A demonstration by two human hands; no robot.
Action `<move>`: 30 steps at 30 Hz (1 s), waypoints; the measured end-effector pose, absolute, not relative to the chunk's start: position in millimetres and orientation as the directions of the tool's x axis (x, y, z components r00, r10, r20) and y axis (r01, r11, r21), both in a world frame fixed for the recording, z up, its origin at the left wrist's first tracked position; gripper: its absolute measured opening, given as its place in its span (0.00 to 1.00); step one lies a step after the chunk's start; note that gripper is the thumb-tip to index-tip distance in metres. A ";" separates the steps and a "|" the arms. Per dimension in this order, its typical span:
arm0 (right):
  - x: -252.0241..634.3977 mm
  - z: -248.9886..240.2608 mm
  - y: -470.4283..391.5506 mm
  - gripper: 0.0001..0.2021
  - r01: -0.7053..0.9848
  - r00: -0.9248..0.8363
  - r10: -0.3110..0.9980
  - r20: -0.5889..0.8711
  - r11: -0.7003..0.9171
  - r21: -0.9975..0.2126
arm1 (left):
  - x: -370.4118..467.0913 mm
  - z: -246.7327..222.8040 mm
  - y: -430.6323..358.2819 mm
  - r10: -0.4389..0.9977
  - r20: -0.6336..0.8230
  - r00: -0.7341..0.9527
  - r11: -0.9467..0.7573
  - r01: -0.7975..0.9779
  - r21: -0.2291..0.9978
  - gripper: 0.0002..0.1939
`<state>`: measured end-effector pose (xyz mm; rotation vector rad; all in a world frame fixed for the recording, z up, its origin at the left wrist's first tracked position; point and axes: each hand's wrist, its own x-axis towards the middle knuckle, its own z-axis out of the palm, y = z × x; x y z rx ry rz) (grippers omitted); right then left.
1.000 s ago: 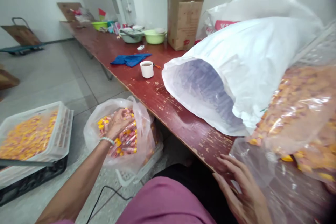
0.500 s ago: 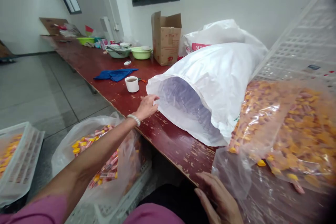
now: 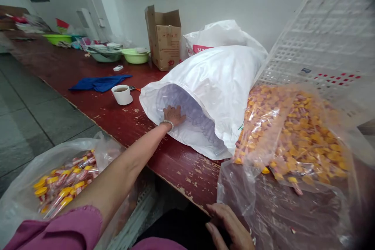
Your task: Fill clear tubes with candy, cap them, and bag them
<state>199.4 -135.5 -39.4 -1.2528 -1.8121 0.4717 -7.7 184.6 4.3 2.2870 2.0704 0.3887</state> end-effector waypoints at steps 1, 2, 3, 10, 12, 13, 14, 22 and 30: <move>198.7 -38.7 -134.6 0.12 0.564 -0.138 0.888 0.438 0.434 -0.703 | -6.6 2.8 179.9 0.981 0.168 0.098 -0.129 0.974 0.189 0.25; 198.1 -37.3 -133.5 0.13 0.563 -0.155 0.884 0.442 0.446 -0.696 | -5.1 1.3 174.0 0.978 0.172 0.117 -0.149 0.971 0.189 0.24; 197.5 -35.3 -132.3 0.13 0.564 -0.175 0.880 0.442 0.458 -0.687 | -3.1 -0.4 166.9 0.975 0.175 0.138 -0.171 0.967 0.191 0.24; 190.6 -16.8 -133.3 0.12 0.550 -0.224 0.889 0.400 0.454 -0.701 | 17.2 -21.2 104.8 0.941 0.230 0.247 -0.306 0.913 0.272 0.25; 187.5 -12.2 -135.0 0.12 0.545 -0.218 0.893 0.393 0.445 -0.710 | 17.8 -25.3 94.5 0.934 0.237 0.266 -0.332 0.894 0.303 0.26; 185.8 -10.0 -135.5 0.12 0.544 -0.213 0.895 0.391 0.442 -0.713 | 16.4 -26.0 91.3 0.931 0.238 0.278 -0.345 0.884 0.316 0.27; 183.9 -8.0 -135.6 0.12 0.545 -0.207 0.897 0.389 0.436 -0.716 | 13.9 -25.6 88.8 0.926 0.234 0.295 -0.360 0.874 0.326 0.29; 157.7 -4.1 -107.8 0.16 0.608 -0.172 0.907 0.384 0.404 -0.683 | -48.1 -11.7 49.1 0.787 0.612 0.076 -0.299 0.915 0.270 0.27; 64.5 -16.1 -12.7 0.36 0.850 -0.361 0.853 0.378 0.467 -0.244 | -88.8 -25.0 64.8 0.851 0.366 -0.377 0.236 0.896 0.375 0.22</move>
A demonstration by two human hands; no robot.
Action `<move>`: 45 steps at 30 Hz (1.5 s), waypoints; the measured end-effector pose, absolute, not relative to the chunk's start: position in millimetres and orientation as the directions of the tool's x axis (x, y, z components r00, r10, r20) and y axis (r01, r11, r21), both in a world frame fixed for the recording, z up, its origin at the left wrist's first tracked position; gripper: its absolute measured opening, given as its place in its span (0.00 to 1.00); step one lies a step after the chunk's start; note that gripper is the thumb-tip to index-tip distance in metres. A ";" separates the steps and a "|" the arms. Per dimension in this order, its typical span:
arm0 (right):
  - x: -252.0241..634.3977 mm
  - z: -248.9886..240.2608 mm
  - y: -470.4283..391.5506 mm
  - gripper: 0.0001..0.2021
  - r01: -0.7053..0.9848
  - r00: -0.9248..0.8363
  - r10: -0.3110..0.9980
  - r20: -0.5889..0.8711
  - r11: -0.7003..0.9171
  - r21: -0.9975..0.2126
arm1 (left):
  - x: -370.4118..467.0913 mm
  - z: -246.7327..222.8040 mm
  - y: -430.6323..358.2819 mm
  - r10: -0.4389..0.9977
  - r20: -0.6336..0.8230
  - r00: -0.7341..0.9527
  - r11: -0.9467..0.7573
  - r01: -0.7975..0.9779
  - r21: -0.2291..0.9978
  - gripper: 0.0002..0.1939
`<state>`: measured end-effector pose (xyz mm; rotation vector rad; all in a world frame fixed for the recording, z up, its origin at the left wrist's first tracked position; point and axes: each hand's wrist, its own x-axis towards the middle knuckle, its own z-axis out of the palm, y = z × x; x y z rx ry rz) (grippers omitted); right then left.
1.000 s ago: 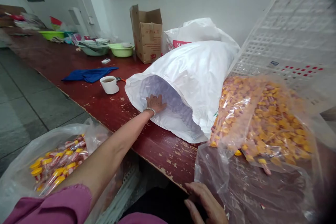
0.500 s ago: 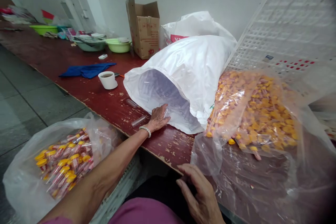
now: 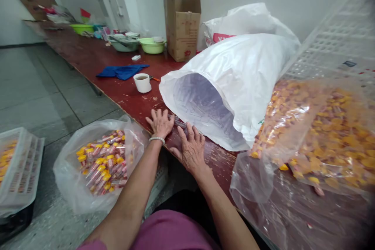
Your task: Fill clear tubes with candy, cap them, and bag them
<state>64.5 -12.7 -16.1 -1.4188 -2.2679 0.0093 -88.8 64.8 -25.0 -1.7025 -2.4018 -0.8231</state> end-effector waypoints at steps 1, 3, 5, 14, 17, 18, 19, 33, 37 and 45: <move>56.6 -19.0 -3.1 0.35 0.860 -0.358 0.860 0.365 0.455 -0.231 | -89.0 -26.8 71.2 0.872 0.361 -0.331 0.191 0.908 0.372 0.20; 49.4 -25.1 11.9 0.33 0.886 -0.315 0.883 0.347 0.405 -0.227 | -87.5 -30.4 80.2 0.886 0.380 -0.267 0.111 0.916 0.385 0.18; 51.6 -30.4 21.5 0.29 0.903 -0.282 0.899 0.336 0.367 -0.224 | -83.8 -34.3 83.7 0.895 0.393 -0.210 0.037 0.914 0.404 0.17; 75.9 -33.7 28.9 0.17 0.924 -0.246 0.913 0.326 0.322 -0.206 | -73.3 -40.8 82.9 0.899 0.424 -0.108 -0.156 0.826 0.541 0.18; 78.4 -31.9 27.0 0.20 0.934 -0.219 0.910 0.353 0.300 -0.194 | -77.0 -39.7 82.0 0.879 0.442 -0.180 -0.147 0.779 0.609 0.20; 78.1 -31.2 26.3 0.22 0.934 -0.224 0.904 0.364 0.306 -0.186 | -79.0 -39.4 81.3 0.870 0.443 -0.218 -0.132 0.762 0.634 0.20; 77.3 -30.5 25.9 0.22 0.931 -0.238 0.896 0.374 0.320 -0.174 | -81.2 -39.2 80.5 0.860 0.439 -0.258 -0.112 0.745 0.658 0.21; 52.9 -24.0 47.8 0.21 0.936 -0.267 0.864 0.426 0.339 -0.100 | -111.3 -22.0 78.9 0.861 0.349 -0.371 0.027 0.717 0.697 0.25; 58.2 -21.2 38.7 0.21 0.885 -0.167 0.870 0.464 0.340 -0.318 | -109.6 -19.0 75.6 0.915 0.331 -0.229 -0.027 0.786 0.617 0.23; 45.6 -16.8 21.2 0.13 0.840 -0.126 0.893 0.432 0.328 -0.431 | -95.8 -17.1 81.5 0.919 0.231 -0.320 0.160 0.837 0.523 0.18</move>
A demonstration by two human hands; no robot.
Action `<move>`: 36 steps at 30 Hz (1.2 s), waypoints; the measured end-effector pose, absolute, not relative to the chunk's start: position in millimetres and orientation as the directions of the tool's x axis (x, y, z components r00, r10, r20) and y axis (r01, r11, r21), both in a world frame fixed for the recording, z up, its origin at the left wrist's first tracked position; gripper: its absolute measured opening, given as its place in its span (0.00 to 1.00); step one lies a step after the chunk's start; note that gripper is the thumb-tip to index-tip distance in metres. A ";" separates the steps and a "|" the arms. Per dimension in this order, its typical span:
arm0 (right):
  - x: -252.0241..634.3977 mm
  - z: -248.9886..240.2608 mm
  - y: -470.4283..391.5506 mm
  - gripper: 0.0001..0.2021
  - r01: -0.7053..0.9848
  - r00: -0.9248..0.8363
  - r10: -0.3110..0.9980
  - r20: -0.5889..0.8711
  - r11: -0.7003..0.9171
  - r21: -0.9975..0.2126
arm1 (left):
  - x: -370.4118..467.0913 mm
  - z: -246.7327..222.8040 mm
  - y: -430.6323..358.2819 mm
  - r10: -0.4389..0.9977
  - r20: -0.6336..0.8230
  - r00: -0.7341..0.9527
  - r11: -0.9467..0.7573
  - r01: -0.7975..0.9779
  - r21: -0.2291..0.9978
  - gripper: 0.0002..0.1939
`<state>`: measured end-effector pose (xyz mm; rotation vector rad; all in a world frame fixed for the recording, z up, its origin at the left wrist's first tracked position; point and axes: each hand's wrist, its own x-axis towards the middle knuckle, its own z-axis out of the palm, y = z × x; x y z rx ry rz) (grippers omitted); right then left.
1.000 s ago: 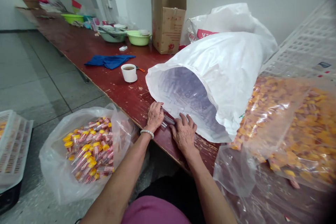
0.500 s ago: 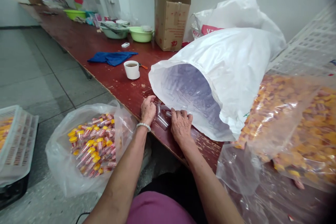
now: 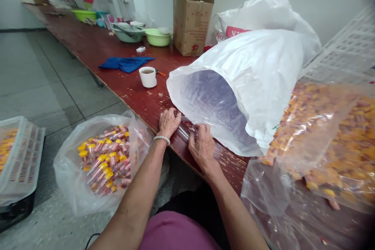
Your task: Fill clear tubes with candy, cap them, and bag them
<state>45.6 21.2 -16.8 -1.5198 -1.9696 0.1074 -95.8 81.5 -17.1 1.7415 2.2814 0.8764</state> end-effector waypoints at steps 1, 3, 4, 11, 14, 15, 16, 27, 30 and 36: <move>41.6 -16.1 21.5 0.14 0.845 -0.161 0.894 0.419 0.344 -0.410 | -96.1 -16.2 82.1 0.925 0.209 -0.319 0.172 0.838 0.517 0.19; 33.5 -15.2 22.9 0.18 0.851 -0.250 0.899 0.359 0.381 -0.362 | -98.6 -14.4 83.4 0.939 0.160 -0.303 0.184 0.840 0.510 0.20; 30.3 -15.1 23.8 0.19 0.857 -0.285 0.906 0.313 0.387 -0.341 | -100.4 -13.5 83.9 0.947 0.137 -0.290 0.184 0.840 0.510 0.20; 39.5 -15.9 29.4 0.12 0.874 -0.309 0.934 0.179 0.353 -0.333 | -111.5 -13.4 81.5 0.956 0.110 -0.272 0.164 0.806 0.568 0.11; 49.0 -13.5 30.2 0.12 0.875 -0.273 0.946 0.175 0.320 -0.364 | -107.8 -16.2 77.6 0.940 0.146 -0.309 0.154 0.763 0.628 0.11; 51.2 -12.3 30.1 0.12 0.870 -0.245 0.953 0.178 0.297 -0.393 | -105.4 -16.9 76.2 0.936 0.156 -0.316 0.146 0.750 0.645 0.12; 53.2 -11.1 29.9 0.12 0.856 -0.204 0.961 0.184 0.267 -0.444 | -102.5 -17.3 74.9 0.933 0.165 -0.319 0.137 0.740 0.658 0.12; 98.9 -10.4 21.5 0.16 0.313 0.228 0.956 0.187 0.110 -0.943 | -77.9 -9.7 57.0 0.909 0.302 -0.288 0.044 0.786 0.617 0.12; 97.9 -14.2 18.2 0.14 0.342 0.182 0.963 0.201 0.130 -0.931 | -70.1 -7.0 44.7 0.902 0.223 -0.371 0.209 0.824 0.527 0.14; 93.8 -17.3 13.8 0.15 0.445 0.155 0.961 0.230 0.140 -0.885 | -58.0 -6.7 37.5 0.932 0.058 -0.357 0.308 0.866 0.395 0.27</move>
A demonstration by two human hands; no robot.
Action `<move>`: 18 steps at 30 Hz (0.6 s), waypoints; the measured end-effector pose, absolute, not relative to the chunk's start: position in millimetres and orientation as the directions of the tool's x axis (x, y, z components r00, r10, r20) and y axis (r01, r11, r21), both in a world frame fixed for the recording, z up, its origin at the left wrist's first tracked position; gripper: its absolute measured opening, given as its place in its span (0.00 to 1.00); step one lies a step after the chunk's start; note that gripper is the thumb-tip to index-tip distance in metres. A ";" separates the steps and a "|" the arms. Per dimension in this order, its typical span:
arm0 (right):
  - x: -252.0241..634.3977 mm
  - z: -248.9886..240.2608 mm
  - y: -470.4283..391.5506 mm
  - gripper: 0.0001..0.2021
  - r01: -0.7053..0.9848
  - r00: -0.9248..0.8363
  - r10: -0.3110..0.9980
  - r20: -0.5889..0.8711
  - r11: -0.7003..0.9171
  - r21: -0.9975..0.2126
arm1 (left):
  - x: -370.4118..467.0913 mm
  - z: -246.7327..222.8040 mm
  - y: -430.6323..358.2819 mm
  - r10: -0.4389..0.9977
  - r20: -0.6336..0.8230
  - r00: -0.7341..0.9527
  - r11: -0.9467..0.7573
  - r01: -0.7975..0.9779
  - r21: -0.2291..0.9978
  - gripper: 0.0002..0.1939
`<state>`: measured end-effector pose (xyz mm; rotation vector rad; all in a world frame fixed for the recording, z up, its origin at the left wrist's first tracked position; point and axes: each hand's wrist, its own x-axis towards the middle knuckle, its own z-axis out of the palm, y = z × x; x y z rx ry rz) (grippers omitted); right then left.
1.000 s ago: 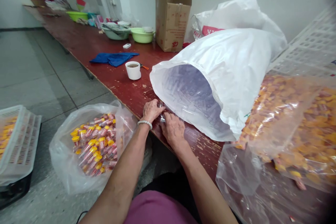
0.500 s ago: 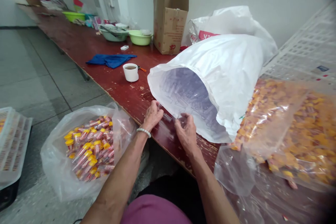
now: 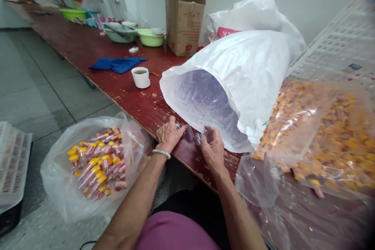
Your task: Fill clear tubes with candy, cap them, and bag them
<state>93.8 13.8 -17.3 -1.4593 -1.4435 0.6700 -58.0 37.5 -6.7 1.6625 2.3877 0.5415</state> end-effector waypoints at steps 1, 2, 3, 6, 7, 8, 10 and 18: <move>95.4 -16.9 13.3 0.15 0.500 0.152 0.956 0.249 0.143 -0.854 | -58.5 -7.3 38.5 0.937 0.049 -0.345 0.296 0.862 0.411 0.27; 96.9 -16.3 12.9 0.15 0.548 0.143 0.953 0.268 0.149 -0.823 | -59.7 -8.1 39.6 0.941 0.043 -0.335 0.285 0.855 0.433 0.27; 98.0 -15.6 12.6 0.15 0.591 0.135 0.950 0.282 0.152 -0.792 | -61.4 -9.0 40.4 0.945 0.041 -0.325 0.271 0.846 0.458 0.27; 97.7 -14.1 12.0 0.15 0.696 0.094 0.952 0.291 0.146 -0.703 | -68.4 -11.5 40.1 0.968 0.041 -0.246 0.192 0.838 0.512 0.26; 96.9 -14.0 11.9 0.16 0.720 0.079 0.954 0.290 0.147 -0.678 | -70.7 -11.9 39.2 0.979 0.041 -0.202 0.153 0.845 0.512 0.25; 96.3 -14.3 11.7 0.16 0.734 0.072 0.953 0.293 0.148 -0.662 | -72.7 -11.9 38.0 0.987 0.038 -0.158 0.117 0.855 0.505 0.24; 97.1 -15.1 10.5 0.16 0.729 0.095 0.947 0.308 0.145 -0.669 | -75.6 -10.9 35.4 0.996 0.026 -0.086 0.062 0.872 0.486 0.22; 112.2 -6.2 -11.3 0.18 0.410 0.258 0.939 0.227 0.107 -0.906 | -77.9 -10.4 27.8 0.992 0.125 -0.033 -0.060 0.742 0.667 0.12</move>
